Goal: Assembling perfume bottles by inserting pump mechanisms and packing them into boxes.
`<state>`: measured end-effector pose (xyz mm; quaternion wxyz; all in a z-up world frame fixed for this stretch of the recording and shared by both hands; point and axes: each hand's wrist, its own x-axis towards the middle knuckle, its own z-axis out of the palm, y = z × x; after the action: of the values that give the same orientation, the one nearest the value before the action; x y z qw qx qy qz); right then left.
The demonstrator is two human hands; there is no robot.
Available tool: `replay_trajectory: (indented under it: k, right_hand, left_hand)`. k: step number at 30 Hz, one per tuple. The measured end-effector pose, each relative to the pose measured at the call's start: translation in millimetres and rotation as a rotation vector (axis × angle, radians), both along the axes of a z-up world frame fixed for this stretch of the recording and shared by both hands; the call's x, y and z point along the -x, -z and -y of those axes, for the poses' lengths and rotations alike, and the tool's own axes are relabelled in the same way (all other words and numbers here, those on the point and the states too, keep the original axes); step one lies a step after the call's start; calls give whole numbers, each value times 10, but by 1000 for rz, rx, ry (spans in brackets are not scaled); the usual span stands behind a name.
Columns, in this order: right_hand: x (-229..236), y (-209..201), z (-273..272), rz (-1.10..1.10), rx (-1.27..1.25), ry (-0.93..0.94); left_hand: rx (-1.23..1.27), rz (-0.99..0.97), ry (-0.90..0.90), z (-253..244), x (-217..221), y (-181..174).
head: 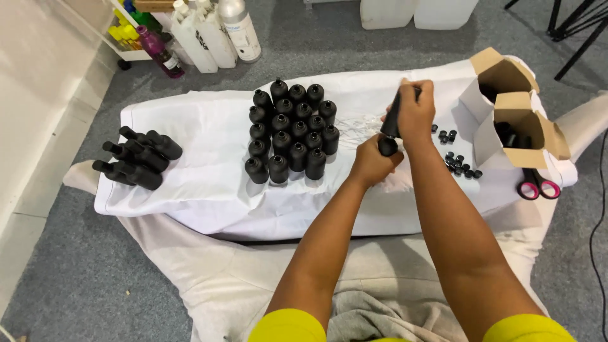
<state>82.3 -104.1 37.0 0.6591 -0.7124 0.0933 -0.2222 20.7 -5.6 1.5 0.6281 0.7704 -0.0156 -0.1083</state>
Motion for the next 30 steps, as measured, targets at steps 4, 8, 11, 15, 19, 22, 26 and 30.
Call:
replay_trajectory:
  k: [4,8,11,15,19,22,26,30]
  right_hand:
    - [88,-9,135,39,-114,-127]
    - [74,-37,272,82,-147,-215]
    - [-33,59,320,44,-252,-302]
    - [-122,81,278,-32,-511,-447]
    - [-41,-65,180,-83,-498,-567]
    - [-107,-22,140,-110,-511,-643]
    - [-213,93,121,-112,-491,-590]
    - [-213,83,84,-123,-491,-541]
  left_hand:
    - [-12,23,8,-5,21,-8]
    - [-9,70,20,-4,27,-11]
    - [15,77,40,-17,44,-54]
    - [69,46,69,-33,9,-14]
    - [132,4,78,-49,-45,154]
    - [187,10,42,-34,-132,293]
    - [268,9,20,-32,-139,320]
    - [288,5,10,-19,-159,350]
